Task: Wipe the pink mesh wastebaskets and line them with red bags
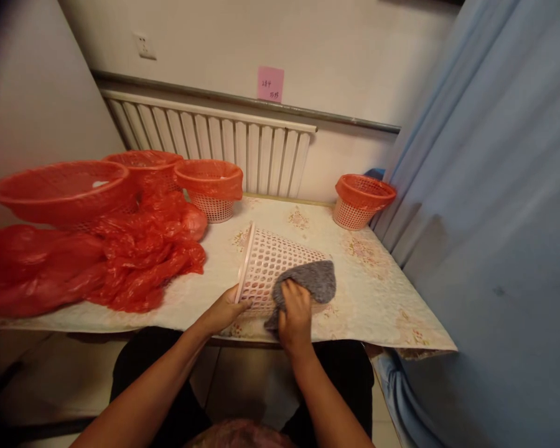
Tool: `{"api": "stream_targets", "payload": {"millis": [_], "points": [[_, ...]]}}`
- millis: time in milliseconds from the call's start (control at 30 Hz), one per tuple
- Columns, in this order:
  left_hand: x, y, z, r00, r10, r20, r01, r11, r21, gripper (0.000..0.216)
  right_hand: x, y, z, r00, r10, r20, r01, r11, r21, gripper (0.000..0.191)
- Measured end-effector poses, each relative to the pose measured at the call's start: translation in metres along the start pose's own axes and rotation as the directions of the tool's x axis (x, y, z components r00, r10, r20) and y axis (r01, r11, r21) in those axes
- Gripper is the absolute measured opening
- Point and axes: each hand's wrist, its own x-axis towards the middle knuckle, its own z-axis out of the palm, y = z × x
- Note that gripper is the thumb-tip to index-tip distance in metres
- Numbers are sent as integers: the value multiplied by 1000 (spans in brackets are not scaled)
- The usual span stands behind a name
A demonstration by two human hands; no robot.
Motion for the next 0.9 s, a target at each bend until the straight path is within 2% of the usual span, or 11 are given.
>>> {"api": "stream_targets", "payload": {"millis": [67, 133, 300, 400, 533, 667, 733, 800, 900], "points": [[0, 3, 1, 1000, 29, 11, -30, 1000, 9, 43, 3, -25, 8, 989, -119, 89, 113, 991, 75, 64], [-2, 5, 2, 998, 58, 8, -58, 997, 51, 41, 12, -43, 14, 977, -177, 123, 164, 981, 105, 61], [-11, -8, -4, 999, 26, -34, -21, 991, 132, 41, 55, -55, 14, 977, -169, 132, 158, 984, 86, 51], [-20, -17, -7, 1000, 9, -3, -8, 989, 145, 36, 76, -56, 10, 979, -116, 169, 107, 992, 63, 52], [-22, -13, -9, 998, -36, 58, 29, 993, 111, 37, 75, -62, 10, 984, -75, 163, 69, 997, 40, 55], [-10, 5, -5, 996, 19, -90, -9, 994, 105, 46, 60, -68, 13, 986, -108, 123, 105, 994, 37, 52], [-4, 13, -2, 990, 41, -134, -28, 994, 101, 54, 56, -66, 13, 984, -128, 126, 124, 991, 40, 53], [-2, 17, 0, 992, 34, -119, -24, 996, 88, 55, 57, -54, 10, 983, -120, 142, 116, 993, 33, 56], [-4, 18, 1, 996, 15, -92, -8, 997, 76, 50, 60, -18, 2, 992, -43, 121, 45, 999, -7, 60]]}}
